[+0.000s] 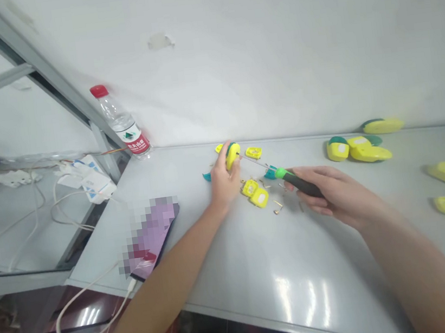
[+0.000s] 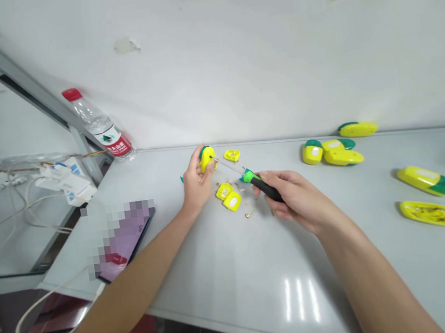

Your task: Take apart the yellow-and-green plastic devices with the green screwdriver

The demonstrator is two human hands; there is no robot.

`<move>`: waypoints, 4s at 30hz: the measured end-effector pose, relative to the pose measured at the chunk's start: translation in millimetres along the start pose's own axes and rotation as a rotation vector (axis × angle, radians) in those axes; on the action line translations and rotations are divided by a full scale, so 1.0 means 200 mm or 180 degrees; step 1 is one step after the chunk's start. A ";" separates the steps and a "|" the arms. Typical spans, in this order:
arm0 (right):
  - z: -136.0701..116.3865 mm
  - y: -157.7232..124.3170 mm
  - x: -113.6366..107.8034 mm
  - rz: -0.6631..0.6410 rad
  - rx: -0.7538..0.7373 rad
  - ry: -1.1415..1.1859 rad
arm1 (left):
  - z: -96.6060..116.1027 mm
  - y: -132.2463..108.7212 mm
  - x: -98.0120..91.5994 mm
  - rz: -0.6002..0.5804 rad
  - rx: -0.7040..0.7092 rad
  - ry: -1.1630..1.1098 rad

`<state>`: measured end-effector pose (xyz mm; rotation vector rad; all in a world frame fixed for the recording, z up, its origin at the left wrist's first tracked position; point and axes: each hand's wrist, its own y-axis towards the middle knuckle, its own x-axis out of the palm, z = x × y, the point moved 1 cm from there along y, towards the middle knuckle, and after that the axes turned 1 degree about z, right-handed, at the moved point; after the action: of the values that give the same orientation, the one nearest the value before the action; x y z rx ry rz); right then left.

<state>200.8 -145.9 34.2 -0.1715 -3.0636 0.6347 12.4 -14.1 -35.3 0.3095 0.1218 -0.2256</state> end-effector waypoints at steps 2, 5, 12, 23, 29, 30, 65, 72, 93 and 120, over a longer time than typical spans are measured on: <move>-0.01 0.00 0.01 0.0126 -0.0179 -0.0210 | 0.00 0.00 0.00 -0.0015 -0.0030 -0.0008; -0.01 0.00 0.01 0.0465 -0.0414 -0.0771 | 0.00 0.00 -0.01 -0.0047 -0.0124 0.0075; 0.04 0.04 -0.01 0.0494 -0.0998 -0.1488 | 0.05 -0.01 -0.01 -0.0061 0.0092 0.0419; 0.01 0.04 -0.09 0.0321 -0.0970 -0.2170 | 0.07 -0.03 0.02 -0.0132 0.0395 0.0534; 0.01 0.04 -0.07 0.0366 -0.1117 -0.2464 | 0.07 -0.03 0.01 -0.0153 0.0407 0.0653; 0.02 0.05 -0.07 0.0291 -0.1061 -0.2464 | 0.07 -0.03 0.01 -0.0147 0.0390 0.0647; 0.01 0.04 -0.12 0.0438 -0.0997 -0.2509 | 0.04 -0.03 0.02 -0.0145 0.0629 0.0955; 0.02 0.04 -0.15 0.0395 -0.1010 -0.2521 | 0.04 -0.02 0.02 -0.0098 0.0445 0.0758; -0.03 0.00 -0.12 0.0316 -0.0928 -0.2119 | -0.04 0.02 0.03 -0.0401 -0.0151 -0.0361; 0.00 0.01 -0.13 0.0098 -0.0731 -0.2062 | 0.07 -0.02 0.02 -0.0381 0.0350 0.0505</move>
<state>226.5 -147.4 35.0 -0.0096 -3.7640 0.3911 15.8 -23.0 -24.3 0.4301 0.2858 -0.3270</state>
